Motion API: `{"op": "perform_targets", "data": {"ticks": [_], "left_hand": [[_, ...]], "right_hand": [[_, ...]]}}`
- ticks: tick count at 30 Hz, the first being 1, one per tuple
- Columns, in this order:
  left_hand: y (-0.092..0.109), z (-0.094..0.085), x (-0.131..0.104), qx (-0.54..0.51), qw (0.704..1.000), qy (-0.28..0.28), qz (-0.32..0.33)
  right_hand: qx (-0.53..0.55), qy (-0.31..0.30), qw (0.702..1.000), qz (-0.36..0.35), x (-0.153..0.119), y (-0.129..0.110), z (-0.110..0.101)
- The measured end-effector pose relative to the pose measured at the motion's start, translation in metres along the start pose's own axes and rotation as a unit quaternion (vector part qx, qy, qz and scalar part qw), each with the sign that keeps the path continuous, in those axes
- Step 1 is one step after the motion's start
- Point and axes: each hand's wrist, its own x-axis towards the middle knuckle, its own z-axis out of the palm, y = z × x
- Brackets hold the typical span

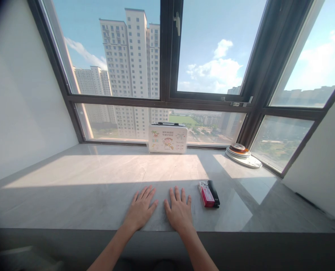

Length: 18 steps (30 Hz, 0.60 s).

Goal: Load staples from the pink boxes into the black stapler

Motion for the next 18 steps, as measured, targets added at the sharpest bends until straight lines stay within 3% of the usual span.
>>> {"op": "perform_targets", "data": {"ticks": [11, 18], "left_hand": [[0.004, 0.0, -0.004, 0.018, 1.0, 0.013, 0.001], [0.022, 0.007, -0.003, 0.032, 0.998, 0.035, -0.028]], "right_hand": [[-0.005, 0.007, 1.0, -0.004, -0.001, -0.002, 0.0], [-0.01, 0.016, 1.0, -0.007, -0.001, -0.001, 0.0]]}}
